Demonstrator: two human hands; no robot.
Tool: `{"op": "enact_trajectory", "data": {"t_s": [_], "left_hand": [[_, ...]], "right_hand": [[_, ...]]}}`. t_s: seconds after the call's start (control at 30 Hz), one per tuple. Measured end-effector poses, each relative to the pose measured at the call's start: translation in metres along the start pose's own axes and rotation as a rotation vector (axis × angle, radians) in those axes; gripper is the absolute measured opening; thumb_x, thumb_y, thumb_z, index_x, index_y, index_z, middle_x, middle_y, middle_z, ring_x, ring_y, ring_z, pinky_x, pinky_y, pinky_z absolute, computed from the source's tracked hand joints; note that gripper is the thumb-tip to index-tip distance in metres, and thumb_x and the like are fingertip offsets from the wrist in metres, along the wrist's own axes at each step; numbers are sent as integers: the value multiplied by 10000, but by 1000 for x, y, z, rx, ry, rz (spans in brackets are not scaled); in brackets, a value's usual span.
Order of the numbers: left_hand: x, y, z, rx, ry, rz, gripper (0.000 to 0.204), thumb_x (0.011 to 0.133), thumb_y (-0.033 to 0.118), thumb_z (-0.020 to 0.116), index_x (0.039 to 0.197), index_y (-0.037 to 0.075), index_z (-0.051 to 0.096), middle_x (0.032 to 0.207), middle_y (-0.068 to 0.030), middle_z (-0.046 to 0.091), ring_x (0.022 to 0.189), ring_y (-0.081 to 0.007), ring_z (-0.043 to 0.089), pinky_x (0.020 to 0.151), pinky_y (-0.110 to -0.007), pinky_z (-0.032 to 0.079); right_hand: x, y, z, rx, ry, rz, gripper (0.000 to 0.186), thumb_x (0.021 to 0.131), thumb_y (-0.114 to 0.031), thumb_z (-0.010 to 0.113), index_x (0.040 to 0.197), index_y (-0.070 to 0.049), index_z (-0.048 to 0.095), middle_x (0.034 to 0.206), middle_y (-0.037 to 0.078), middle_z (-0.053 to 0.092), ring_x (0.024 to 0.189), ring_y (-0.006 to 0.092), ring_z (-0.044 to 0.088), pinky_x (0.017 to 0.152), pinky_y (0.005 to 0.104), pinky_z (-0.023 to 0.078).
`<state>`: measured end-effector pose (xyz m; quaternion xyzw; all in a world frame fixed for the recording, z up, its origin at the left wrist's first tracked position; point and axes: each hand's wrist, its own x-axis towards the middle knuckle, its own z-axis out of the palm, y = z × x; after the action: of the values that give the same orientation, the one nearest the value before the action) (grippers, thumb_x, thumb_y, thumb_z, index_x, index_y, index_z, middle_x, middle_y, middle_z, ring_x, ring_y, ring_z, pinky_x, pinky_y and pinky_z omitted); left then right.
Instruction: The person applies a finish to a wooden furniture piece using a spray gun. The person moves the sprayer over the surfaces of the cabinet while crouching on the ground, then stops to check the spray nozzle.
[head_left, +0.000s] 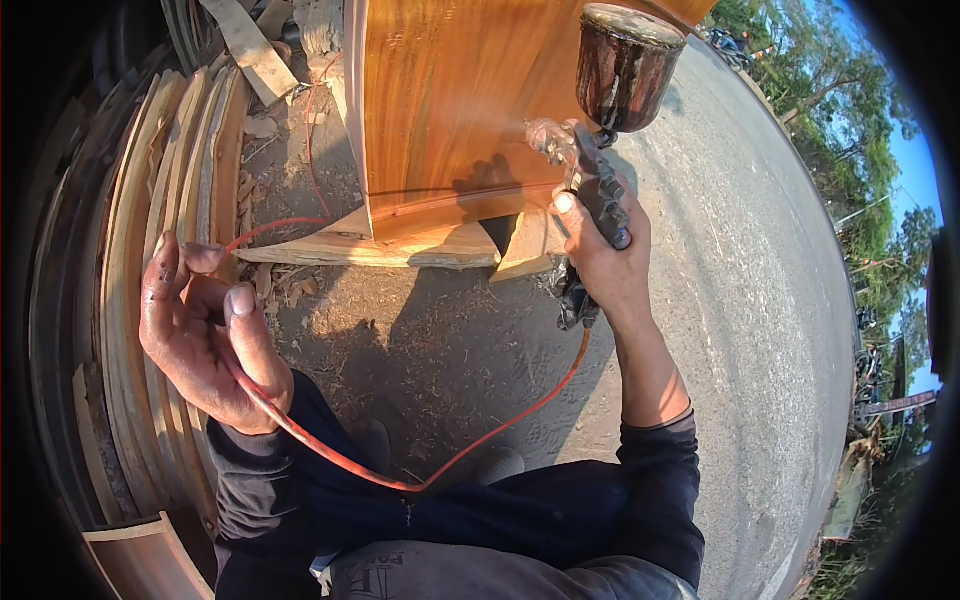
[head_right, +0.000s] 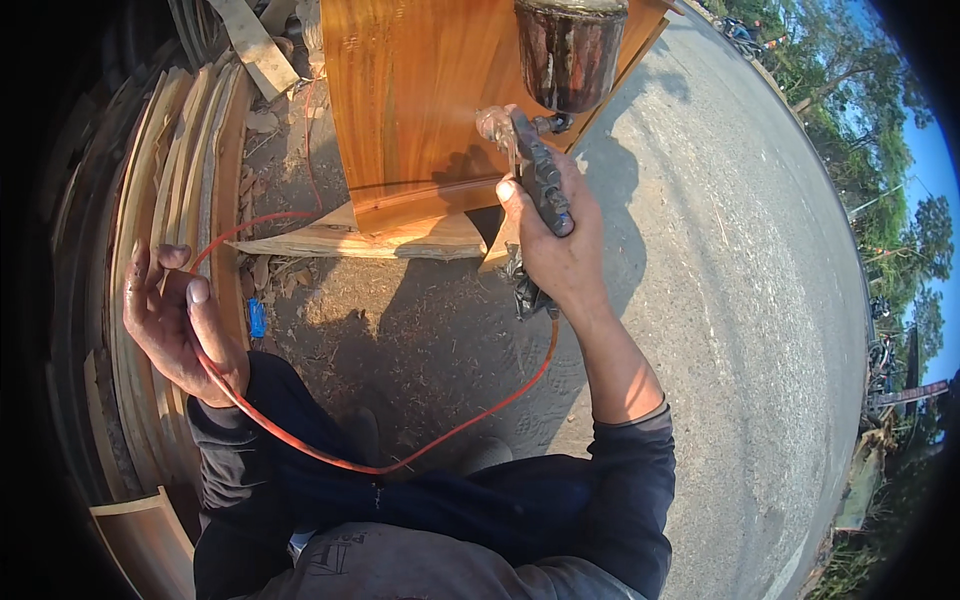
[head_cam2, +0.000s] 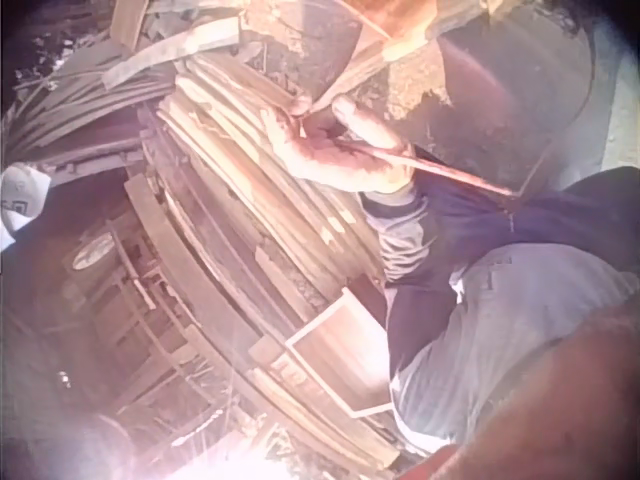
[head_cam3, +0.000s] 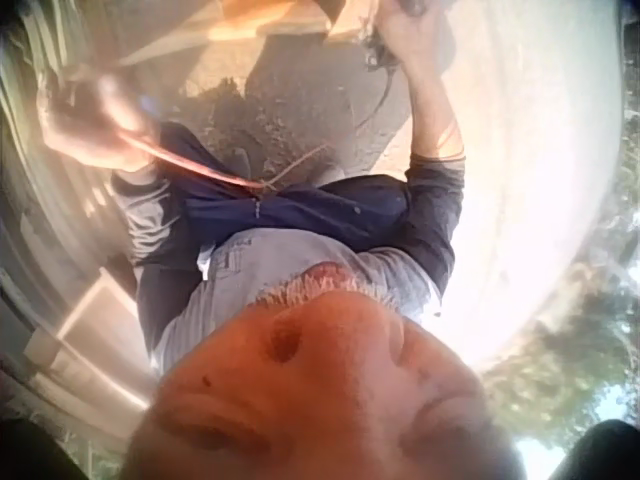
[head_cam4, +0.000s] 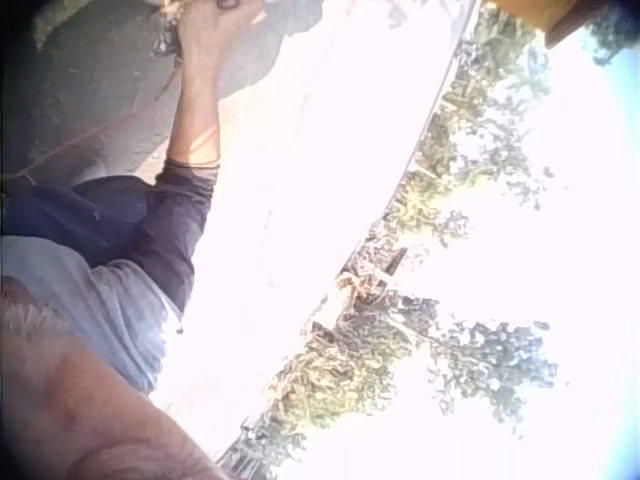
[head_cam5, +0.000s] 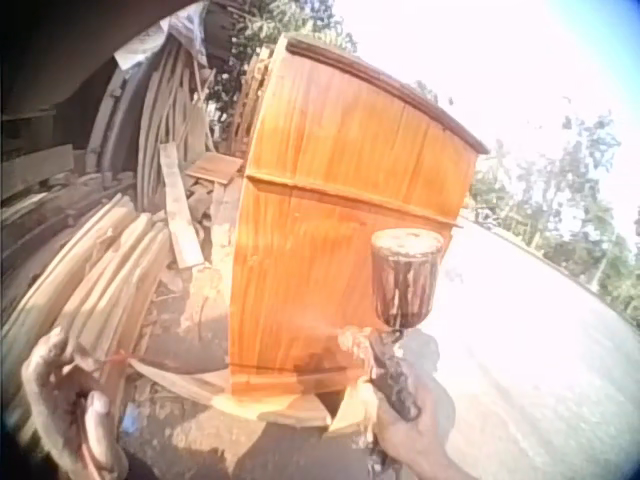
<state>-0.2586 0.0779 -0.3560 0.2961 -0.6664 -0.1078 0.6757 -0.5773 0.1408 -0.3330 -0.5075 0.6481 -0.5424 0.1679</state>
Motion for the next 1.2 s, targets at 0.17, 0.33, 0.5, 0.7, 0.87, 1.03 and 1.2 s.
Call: {"op": "enact_trajectory", "data": {"t_s": [0.17, 0.33, 0.5, 0.7, 0.87, 1.03, 1.2], "left_hand": [[1, -3, 6, -51, 38, 31, 542, 982, 3, 549, 1490, -20, 362, 1222, -190, 573, 848, -106, 598, 753, -216, 479], [2, 0, 5, -65, 44, 45, 564, 975, 9, 594, 1487, -19, 360, 1213, -181, 577, 756, -69, 562, 666, -183, 469], [2, 1, 7, -103, 29, 43, 574, 966, -2, 600, 1486, -20, 358, 1222, -189, 575, 712, -62, 539, 634, -185, 465], [0, 1, 2, -63, -27, 66, 532, 992, -1, 510, 1497, -40, 347, 1236, -192, 554, 815, -89, 589, 717, -213, 508], [2, 0, 6, -89, -23, 64, 554, 970, -10, 560, 1485, -31, 359, 1223, -191, 570, 731, -64, 544, 677, -192, 464], [1, 0, 8, -68, -20, 101, 575, 947, -21, 602, 1472, -25, 369, 1208, -197, 572, 689, -61, 530, 616, -178, 459], [2, -1, 6, -47, -24, 125, 570, 943, -21, 602, 1467, -27, 377, 1195, -194, 564, 690, -62, 529, 622, -186, 462]], "right_hand": [[13, 13, -28, -58, 154, 82, 355, 955, -184, 727, 1260, -27, 636, 968, 3, 664, 834, 91, 558, 766, 245, 458], [25, 38, -53, -174, 281, -36, 291, 935, -252, 752, 1105, -35, 659, 818, 52, 691, 501, 71, 501, 453, 233, 400], [36, 50, -82, -414, 383, -98, 322, 939, -251, 744, 1156, -31, 654, 809, 34, 654, 672, 107, 522, 637, 287, 451], [40, 34, -82, -703, 495, -89, 404, 938, -192, 723, 1281, -16, 604, 764, 153, 664, 679, 247, 648, 687, 368, 517], [33, 21, -68, -609, 485, -223, 411, 935, -186, 725, 1280, -9, 591, 790, 140, 658, 685, 223, 637, 696, 357, 517], [21, -3, -36, -405, 291, -228, 385, 933, -149, 717, 1264, -1, 587, 868, 120, 657, 770, 198, 639, 753, 333, 515], [14, -22, -11, -277, 140, -262, 374, 936, -137, 708, 1265, -8, 587, 930, 101, 646, 837, 187, 624, 790, 323, 499]]}}
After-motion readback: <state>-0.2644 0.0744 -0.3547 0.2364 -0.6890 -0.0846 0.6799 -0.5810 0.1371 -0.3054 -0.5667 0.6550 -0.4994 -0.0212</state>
